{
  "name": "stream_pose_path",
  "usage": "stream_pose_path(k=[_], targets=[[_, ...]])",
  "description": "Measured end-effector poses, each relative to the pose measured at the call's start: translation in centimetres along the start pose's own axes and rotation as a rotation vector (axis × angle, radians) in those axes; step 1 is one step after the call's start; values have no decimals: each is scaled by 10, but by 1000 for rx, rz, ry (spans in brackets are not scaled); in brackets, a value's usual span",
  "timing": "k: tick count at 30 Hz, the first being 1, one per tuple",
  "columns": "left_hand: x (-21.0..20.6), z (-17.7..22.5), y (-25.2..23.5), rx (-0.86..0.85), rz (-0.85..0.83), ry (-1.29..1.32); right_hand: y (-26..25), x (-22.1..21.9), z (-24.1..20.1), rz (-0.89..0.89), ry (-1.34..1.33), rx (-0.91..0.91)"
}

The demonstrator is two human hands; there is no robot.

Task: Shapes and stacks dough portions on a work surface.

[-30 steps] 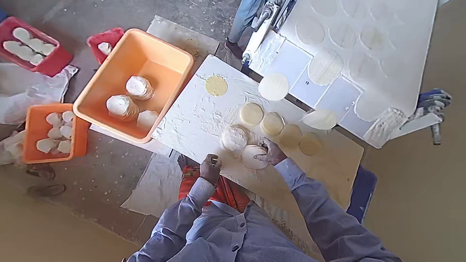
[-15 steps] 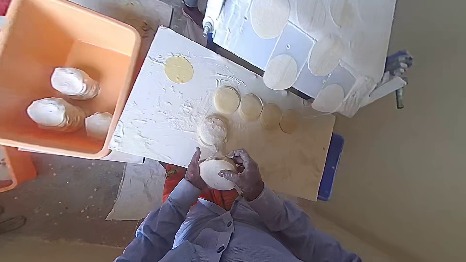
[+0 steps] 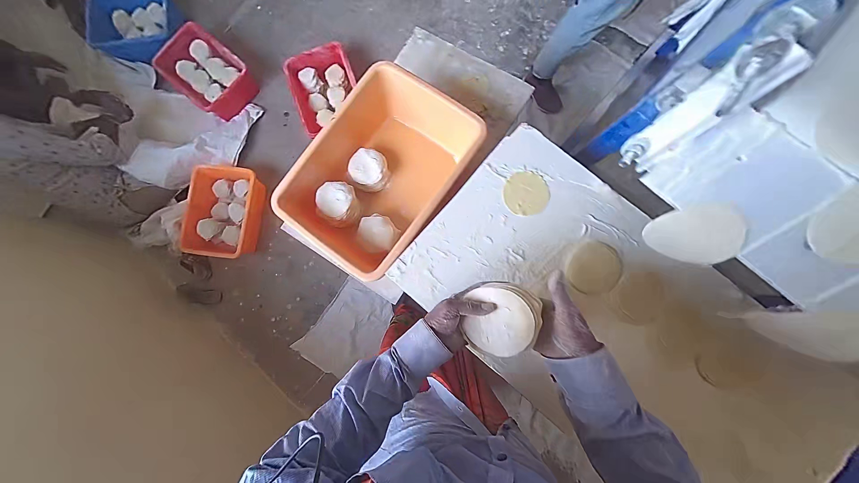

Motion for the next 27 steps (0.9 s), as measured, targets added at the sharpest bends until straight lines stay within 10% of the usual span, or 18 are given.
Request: stream_pose_path(k=[9,15,23,27], targets=[[120,203,-41,-308,520,-655,-205,-163,6,6,471,-159],[194,248,-137,-43,690,-886,-327,-173,8,339,986,-236],[215,234,-210,287,699,-1696,-342,-176,20,244,1542,-203],[181,245,-182,52,649,-1634,-274,-194,-11,334,1146,31]])
Point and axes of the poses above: each hand's wrist, its own y-axis away from the middle knuckle, its own x-axis out of the back of the hand, z = x × y, the point moved 6 cm from there along -y, towards the middle knuckle, and after that the axes turned 3 degrees about -x, right-handed, at the moved point
